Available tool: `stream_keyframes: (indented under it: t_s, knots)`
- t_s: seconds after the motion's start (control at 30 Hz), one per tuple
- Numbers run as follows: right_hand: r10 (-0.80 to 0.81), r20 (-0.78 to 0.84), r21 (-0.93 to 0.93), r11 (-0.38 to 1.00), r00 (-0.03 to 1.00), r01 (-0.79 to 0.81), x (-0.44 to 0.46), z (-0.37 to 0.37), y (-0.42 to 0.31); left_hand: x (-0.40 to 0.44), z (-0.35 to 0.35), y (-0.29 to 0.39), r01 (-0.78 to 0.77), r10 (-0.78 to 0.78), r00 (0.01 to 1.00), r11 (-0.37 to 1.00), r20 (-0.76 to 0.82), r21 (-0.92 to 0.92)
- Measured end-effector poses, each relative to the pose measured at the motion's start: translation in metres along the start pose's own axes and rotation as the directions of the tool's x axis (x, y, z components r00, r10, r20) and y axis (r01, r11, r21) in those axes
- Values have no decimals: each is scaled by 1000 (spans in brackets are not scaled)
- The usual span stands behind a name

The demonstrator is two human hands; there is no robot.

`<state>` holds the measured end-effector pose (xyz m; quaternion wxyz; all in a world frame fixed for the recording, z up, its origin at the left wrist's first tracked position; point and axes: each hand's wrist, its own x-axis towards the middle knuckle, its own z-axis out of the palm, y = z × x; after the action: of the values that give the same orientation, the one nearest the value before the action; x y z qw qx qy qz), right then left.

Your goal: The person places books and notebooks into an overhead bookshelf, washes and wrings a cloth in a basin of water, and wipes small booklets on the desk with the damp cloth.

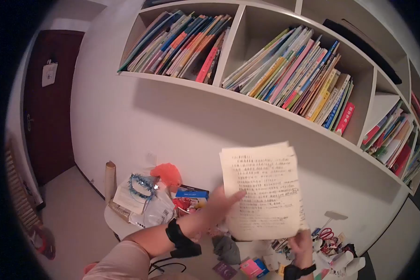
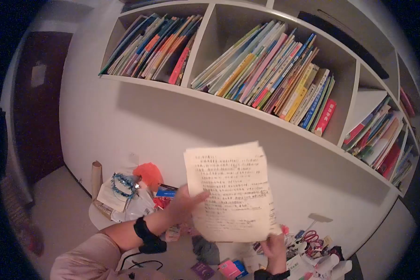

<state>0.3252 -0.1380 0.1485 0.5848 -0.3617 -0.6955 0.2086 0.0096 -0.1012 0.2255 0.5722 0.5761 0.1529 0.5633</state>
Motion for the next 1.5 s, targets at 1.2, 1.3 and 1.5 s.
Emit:
stream_keyframes:
  t_s: [1.2, 1.3, 1.5]
  knots:
    - [-782, -198, -575, 581, 592, 575, 337, 83, -352, 113, 56, 292, -627, 910, -194, -402, 366, 667]
    - [-767, 9, -250, 620, 642, 744, 355, 92, -335, 150, 47, 282, -562, 882, -182, -456, 435, 690]
    - [-673, 15, -400, 674, 740, 621, 314, 83, -309, 207, 47, 251, -519, 904, 180, -249, 389, 818]
